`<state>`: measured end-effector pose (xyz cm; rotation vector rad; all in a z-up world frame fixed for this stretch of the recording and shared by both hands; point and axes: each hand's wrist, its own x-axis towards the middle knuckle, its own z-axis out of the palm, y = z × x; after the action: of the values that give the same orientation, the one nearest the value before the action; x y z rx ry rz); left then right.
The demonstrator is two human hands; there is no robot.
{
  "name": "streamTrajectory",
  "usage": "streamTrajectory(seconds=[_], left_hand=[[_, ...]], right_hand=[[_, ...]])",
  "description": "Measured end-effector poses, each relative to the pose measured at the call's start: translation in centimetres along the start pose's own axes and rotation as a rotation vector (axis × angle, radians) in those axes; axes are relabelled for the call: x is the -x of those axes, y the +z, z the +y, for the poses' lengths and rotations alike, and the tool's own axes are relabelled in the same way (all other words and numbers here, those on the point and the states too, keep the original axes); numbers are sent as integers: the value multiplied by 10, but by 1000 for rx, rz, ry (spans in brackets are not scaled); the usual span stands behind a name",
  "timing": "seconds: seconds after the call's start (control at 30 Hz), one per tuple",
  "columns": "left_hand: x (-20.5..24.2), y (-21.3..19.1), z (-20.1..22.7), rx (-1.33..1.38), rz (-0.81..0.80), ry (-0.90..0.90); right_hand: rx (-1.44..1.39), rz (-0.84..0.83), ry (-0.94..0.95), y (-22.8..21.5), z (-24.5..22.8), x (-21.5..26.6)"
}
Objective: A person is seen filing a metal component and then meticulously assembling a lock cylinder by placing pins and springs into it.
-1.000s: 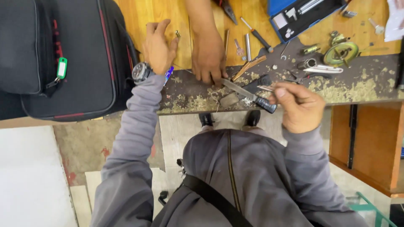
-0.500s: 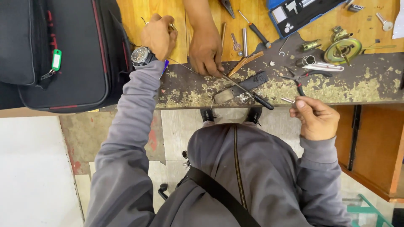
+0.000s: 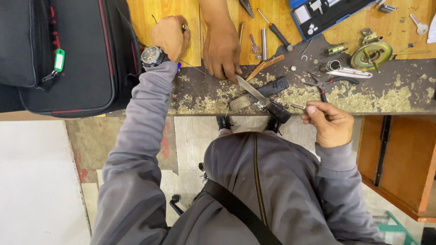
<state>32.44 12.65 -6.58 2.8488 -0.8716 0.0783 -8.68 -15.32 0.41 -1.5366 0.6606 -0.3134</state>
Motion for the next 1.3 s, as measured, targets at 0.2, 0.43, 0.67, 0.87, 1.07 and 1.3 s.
streamTrajectory(seconds=[0.2,0.43,0.67,0.87,1.07,1.3], left_hand=[[3,5,-6,9,36,24],[20,-20,13,107,5,-78],[53,-80,46,549,54,63],[91,-141,91,824,-57,68],[112,-187,136,1092,-101,19],[123,-186,167,1316,-95,57]], right_hand=[[-19,-29,13,8,3,-5],[-46,-37,41,12,6,-10],[-21,-48,36,18,-1,-14],[-20,-105,-25,26,-28,-19],[-133,-227,-242,38,-46,-36],[-169,-292,-324,54,-77,-42]])
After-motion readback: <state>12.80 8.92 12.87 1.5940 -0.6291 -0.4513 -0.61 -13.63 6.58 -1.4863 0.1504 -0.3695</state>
